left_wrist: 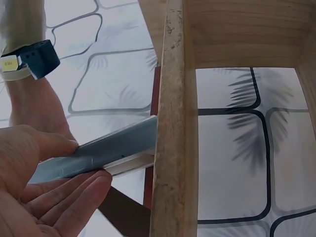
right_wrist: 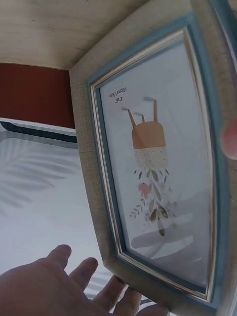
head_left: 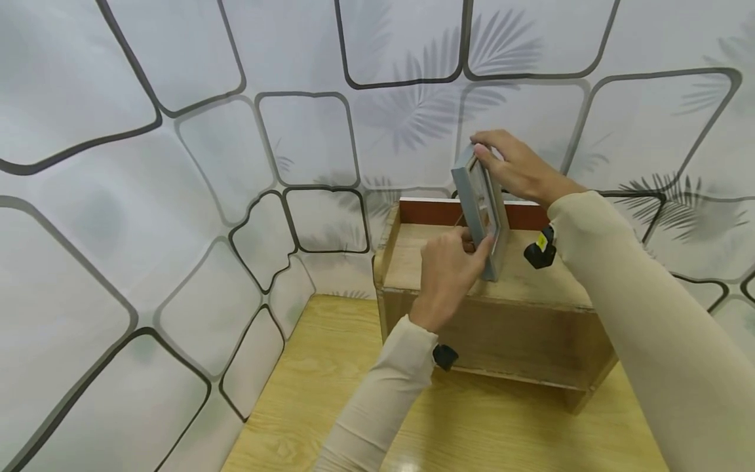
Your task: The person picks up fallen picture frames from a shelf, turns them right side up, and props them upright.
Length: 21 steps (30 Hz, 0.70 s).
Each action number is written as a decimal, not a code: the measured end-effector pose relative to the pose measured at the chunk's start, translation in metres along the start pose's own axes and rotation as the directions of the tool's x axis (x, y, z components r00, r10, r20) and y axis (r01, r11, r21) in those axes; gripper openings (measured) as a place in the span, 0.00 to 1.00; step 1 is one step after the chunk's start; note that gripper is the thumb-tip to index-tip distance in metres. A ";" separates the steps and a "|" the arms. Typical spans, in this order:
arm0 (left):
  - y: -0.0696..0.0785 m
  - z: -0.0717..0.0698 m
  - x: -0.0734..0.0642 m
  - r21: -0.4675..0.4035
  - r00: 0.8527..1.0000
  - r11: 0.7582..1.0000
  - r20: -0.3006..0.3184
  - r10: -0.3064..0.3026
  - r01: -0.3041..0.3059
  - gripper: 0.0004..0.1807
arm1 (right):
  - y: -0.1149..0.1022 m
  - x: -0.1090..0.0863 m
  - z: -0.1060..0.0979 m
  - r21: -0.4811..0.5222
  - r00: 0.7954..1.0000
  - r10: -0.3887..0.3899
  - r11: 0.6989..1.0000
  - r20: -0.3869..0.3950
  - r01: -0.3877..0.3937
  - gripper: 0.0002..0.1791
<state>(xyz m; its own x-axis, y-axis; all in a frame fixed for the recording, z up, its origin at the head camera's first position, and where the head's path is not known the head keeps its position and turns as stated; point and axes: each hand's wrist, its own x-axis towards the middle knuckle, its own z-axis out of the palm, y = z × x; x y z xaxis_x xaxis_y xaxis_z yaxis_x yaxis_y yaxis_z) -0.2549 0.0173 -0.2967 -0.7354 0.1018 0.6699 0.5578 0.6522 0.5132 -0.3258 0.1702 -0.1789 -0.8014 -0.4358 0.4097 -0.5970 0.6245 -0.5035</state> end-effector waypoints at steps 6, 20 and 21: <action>-0.003 0.002 0.001 0.050 1.000 0.999 0.000 -0.017 0.017 0.13 | 0.008 -0.002 -0.003 -0.023 1.000 -0.011 1.000 -0.027 0.010 0.29; -0.006 -0.003 0.006 0.048 0.998 0.998 0.044 -0.037 0.035 0.14 | 0.015 -0.006 -0.005 -0.064 0.992 0.014 0.998 -0.128 -0.023 0.27; -0.007 -0.004 0.007 0.046 0.998 0.998 0.045 -0.036 0.034 0.14 | 0.015 -0.006 -0.006 -0.068 0.991 0.017 0.997 -0.132 -0.026 0.27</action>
<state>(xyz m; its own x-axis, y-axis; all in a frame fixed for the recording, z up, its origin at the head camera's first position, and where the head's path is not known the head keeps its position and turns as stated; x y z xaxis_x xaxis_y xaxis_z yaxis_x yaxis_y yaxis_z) -0.2624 0.0109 -0.2932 -0.7715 0.1124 0.6262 0.5144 0.6893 0.5102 -0.3299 0.1861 -0.1844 -0.7997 -0.3355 0.4979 -0.5719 0.6784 -0.4612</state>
